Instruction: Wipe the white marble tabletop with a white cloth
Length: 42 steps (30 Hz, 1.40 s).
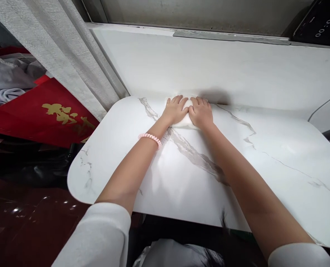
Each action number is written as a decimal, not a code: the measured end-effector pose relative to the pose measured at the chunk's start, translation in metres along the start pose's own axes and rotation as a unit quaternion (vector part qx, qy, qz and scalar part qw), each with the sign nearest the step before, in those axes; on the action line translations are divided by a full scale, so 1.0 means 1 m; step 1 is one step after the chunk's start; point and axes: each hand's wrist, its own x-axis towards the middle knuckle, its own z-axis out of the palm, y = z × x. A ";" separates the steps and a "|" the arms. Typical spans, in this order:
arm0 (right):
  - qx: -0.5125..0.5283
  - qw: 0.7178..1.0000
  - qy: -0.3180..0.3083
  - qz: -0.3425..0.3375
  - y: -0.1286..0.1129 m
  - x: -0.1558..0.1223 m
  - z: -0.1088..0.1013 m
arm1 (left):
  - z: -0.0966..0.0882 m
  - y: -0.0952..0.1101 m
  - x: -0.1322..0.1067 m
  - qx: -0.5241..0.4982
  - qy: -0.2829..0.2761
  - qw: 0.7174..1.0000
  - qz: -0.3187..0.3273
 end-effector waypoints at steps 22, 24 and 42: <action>0.130 0.976 -0.145 -0.100 -0.114 -0.248 -0.060 | -0.053 0.013 -0.285 0.022 -0.050 0.998 0.020; 0.148 0.969 -0.173 -0.095 -0.120 -0.245 -0.061 | -0.056 0.008 -0.290 0.015 -0.056 0.998 0.004; 0.119 0.989 -0.077 -0.041 -0.154 -0.067 0.009 | -0.072 -0.104 -0.133 0.011 -0.082 0.994 -0.066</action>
